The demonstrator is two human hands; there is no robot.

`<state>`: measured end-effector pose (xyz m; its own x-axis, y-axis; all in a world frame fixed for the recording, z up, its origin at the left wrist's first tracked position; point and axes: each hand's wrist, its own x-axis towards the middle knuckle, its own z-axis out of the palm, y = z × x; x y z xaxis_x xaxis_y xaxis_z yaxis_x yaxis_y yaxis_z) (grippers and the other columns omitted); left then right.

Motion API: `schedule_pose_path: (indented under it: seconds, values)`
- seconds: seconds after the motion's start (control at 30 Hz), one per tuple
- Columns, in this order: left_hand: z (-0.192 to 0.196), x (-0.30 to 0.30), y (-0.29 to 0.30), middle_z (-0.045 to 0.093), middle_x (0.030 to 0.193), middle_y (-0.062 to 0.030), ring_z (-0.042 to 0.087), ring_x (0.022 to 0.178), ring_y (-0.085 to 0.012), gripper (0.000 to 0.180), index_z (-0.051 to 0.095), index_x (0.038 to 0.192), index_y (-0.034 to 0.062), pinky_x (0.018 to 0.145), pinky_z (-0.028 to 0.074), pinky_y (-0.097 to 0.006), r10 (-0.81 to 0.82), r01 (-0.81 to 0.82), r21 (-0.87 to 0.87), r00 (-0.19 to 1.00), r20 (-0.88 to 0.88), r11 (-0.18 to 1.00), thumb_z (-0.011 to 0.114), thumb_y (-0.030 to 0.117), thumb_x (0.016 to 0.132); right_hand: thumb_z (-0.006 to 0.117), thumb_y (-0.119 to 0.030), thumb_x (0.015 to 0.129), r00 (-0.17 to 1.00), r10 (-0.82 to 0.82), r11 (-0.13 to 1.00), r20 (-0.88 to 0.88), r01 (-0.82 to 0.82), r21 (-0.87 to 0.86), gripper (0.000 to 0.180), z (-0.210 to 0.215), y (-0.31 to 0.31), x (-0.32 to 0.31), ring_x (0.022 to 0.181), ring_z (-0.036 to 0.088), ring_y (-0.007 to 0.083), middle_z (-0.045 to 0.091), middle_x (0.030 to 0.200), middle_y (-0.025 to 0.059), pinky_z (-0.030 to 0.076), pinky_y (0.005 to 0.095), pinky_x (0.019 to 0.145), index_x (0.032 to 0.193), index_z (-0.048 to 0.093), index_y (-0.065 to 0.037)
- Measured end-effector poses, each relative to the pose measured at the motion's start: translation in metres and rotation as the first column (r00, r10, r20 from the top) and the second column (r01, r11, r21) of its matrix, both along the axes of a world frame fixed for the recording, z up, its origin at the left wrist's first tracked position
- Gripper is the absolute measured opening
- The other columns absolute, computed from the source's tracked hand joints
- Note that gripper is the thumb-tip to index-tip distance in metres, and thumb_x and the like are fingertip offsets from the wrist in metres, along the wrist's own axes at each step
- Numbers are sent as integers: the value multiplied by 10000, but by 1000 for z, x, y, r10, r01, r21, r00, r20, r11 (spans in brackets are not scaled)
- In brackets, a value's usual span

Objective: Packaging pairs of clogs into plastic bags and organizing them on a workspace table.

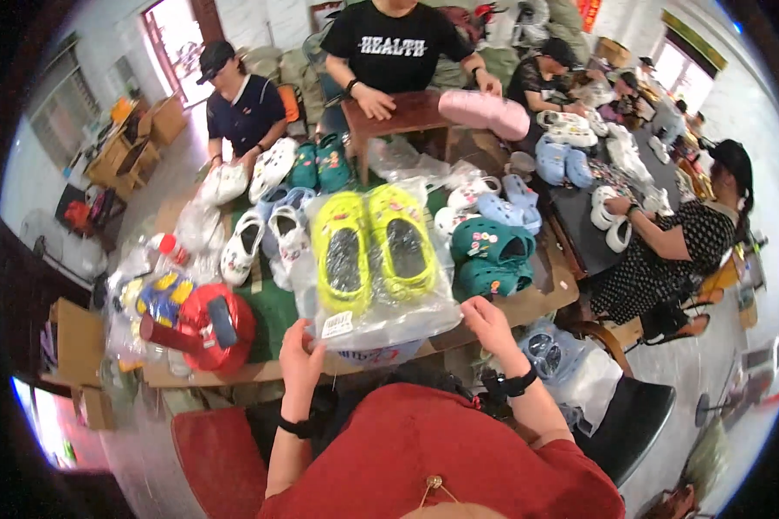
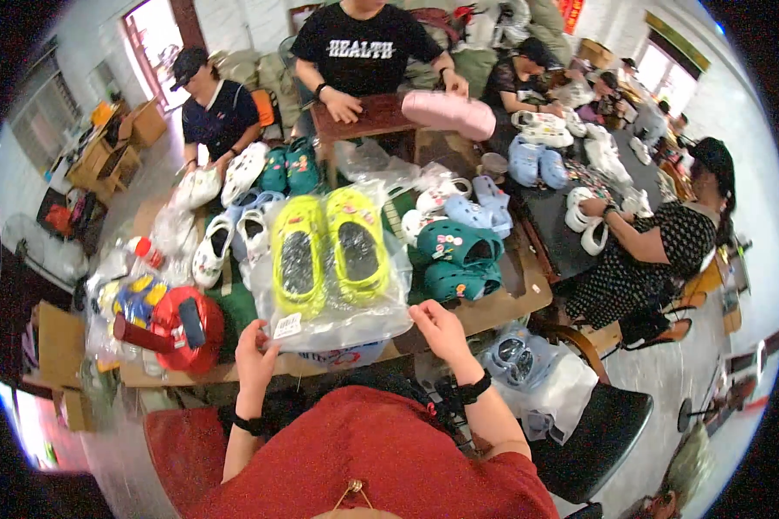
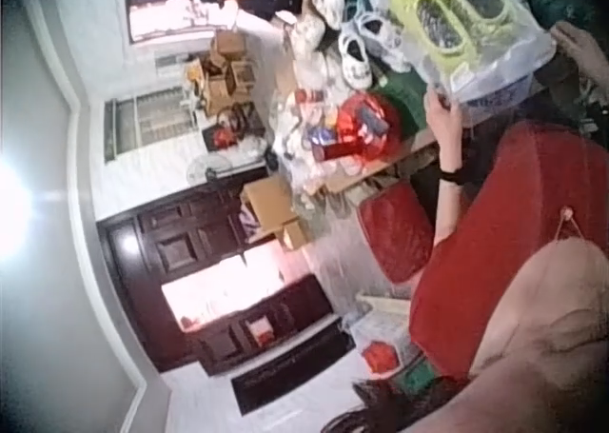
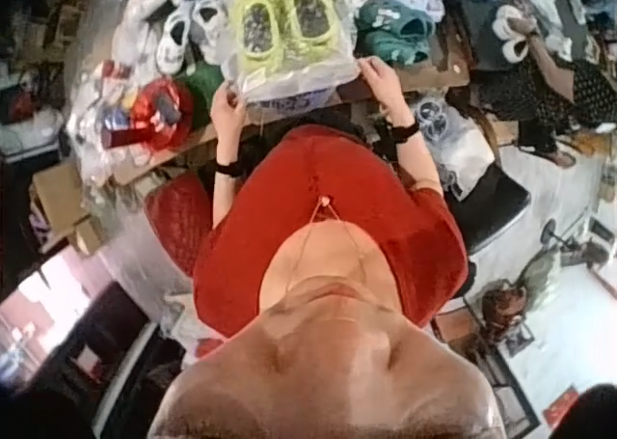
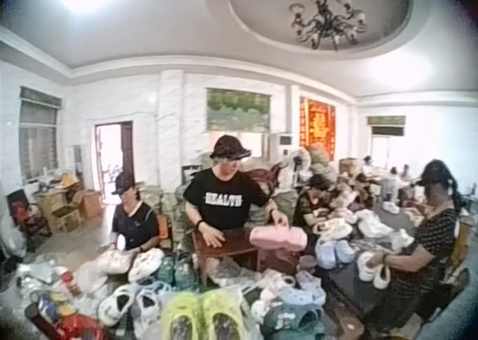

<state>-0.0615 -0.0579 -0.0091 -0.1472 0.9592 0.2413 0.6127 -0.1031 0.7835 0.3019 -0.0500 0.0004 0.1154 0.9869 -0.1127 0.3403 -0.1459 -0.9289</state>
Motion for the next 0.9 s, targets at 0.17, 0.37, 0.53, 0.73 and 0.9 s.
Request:
schedule_pose_path:
  seconds: [0.17, 0.37, 0.53, 0.73, 0.9]
  values:
    - [15, 3, -16, 541, 905, -108, 556, 735, -252, 390, 584, 1100, 60, 596, 451, -332, 22, -21, 42, 999, -28, 999, 580, -95, 743, 635, -189, 907, 991, -12, 1000, -130, 15, 27, 201, -11, 0, 16, 614, 474, 34, 551, 666, -48, 366, 216, 541, 847, 654, 1]
    - [12, 1, -29, 529, 1009, -86, 531, 696, -215, 306, 575, 1035, 65, 591, 446, -315, 129, -129, -5, 991, -22, 992, 619, -41, 751, 629, -220, 923, 964, -6, 998, -266, -12, -66, 206, -11, -6, 17, 598, 474, 25, 563, 675, -49, 359, 195, 533, 872, 677, -26]
    - [84, 25, -31, 545, 1112, -104, 552, 929, -296, 507, 590, 1098, 78, 851, 456, -395, 95, 7, 283, 933, -346, 959, 821, 162, 655, 626, -194, 922, 891, -66, 975, -448, -39, -220, 196, 6, -11, 28, 660, 496, 34, 593, 770, -20, 384, 188, 550, 928, 692, -10]
    - [93, 110, -16, 582, 1148, -43, 518, 1095, -287, 372, 647, 1031, 103, 920, 430, -424, -436, 583, 304, 789, -432, 754, 796, 162, 695, 617, -159, 919, 770, -48, 951, -637, -160, -266, 172, 14, -6, 21, 668, 519, 49, 618, 785, -3, 416, 197, 562, 959, 682, -5]
    - [63, 169, -1, 586, 1147, -9, 517, 1111, -259, 355, 653, 1076, 120, 908, 431, -416, -481, 660, 319, 731, -485, 680, 746, 165, 737, 602, -145, 920, 691, -35, 942, -722, -219, -255, 147, 15, -7, 16, 646, 525, 60, 626, 787, 4, 418, 199, 563, 968, 663, -20]
